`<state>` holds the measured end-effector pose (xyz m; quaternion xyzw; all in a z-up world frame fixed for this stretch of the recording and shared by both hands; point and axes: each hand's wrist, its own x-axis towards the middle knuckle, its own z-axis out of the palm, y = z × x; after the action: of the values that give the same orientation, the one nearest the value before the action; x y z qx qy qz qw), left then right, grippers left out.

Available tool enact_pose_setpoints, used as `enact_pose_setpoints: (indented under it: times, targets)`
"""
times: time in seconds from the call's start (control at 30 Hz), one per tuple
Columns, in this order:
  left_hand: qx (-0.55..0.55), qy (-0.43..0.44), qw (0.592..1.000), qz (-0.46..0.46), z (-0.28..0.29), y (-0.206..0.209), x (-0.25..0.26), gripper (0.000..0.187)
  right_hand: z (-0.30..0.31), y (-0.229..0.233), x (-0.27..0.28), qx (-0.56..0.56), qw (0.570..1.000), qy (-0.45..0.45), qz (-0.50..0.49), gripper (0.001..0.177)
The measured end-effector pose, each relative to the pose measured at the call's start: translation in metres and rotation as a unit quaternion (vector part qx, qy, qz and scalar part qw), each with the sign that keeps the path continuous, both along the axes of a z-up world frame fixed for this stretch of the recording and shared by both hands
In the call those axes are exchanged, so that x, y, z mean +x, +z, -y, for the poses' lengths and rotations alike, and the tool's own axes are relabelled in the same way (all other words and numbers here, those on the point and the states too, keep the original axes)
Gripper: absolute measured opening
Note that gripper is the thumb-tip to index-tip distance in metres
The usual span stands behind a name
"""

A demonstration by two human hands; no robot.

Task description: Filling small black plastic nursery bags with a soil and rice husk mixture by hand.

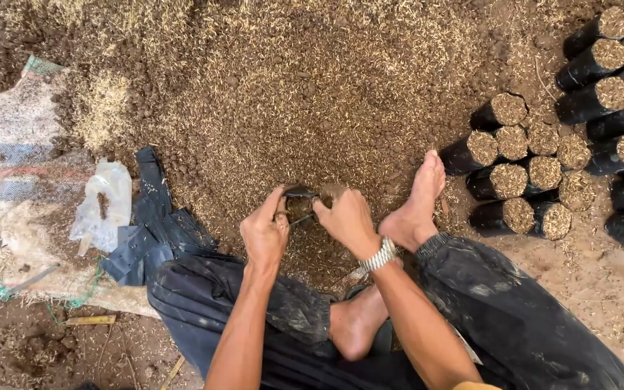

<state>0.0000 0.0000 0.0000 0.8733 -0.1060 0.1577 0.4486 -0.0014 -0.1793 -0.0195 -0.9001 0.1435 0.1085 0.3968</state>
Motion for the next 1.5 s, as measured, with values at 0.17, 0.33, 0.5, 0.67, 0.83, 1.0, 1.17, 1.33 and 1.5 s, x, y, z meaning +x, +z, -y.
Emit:
enact_pose_setpoints:
  times: [0.17, 0.33, 0.5, 0.67, 0.83, 1.0, 1.17, 1.33, 1.5]
  targets:
    - [0.023, 0.036, 0.999, -0.019, -0.013, -0.008, 0.004, 0.022, -0.016, 0.058, -0.002, 0.073, 0.995, -0.006, 0.065, 0.030]
    - [0.138, 0.022, 0.990, -0.036, -0.040, -0.028, 0.008, 0.017, -0.024, -0.012, -0.034, 0.330, 0.930, -0.128, -0.098, 0.039]
    - [0.233, 0.044, 0.969, -0.061, -0.087, -0.017, 0.016, 0.016, -0.049, -0.056, -0.055, 0.732, 0.532, -0.269, -0.329, 0.143]
    - [0.229, 0.018, 0.968, -0.100, -0.080, -0.050, 0.007, 0.018, -0.040, -0.053, 0.010, 0.792, 0.408, -0.429, -0.146, 0.104]
    - [0.195, -0.062, 0.969, -0.139, -0.042, -0.074, 0.003, 0.019, -0.037, -0.086, 0.064, 0.672, 0.619, -0.402, -0.057, 0.098]
    - [0.097, -0.049, 0.980, -0.168, -0.022, -0.061, 0.006, 0.018, -0.012, -0.156, 0.123, 0.657, 0.604, -0.447, -0.060, 0.103]
    - [0.081, -0.017, 0.975, -0.206, -0.013, -0.071, 0.008, 0.019, 0.026, -0.204, 0.105, 0.759, 0.503, -0.408, -0.070, 0.102]
    - [0.072, -0.006, 0.970, -0.232, -0.008, -0.082, 0.010, 0.018, 0.071, -0.242, 0.025, 0.730, 0.534, -0.402, -0.141, 0.078]
    - [0.043, -0.010, 0.962, -0.269, -0.010, -0.074, 0.019, 0.032, 0.015, -0.108, 0.015, 0.681, 0.606, -0.352, -0.213, 0.063]
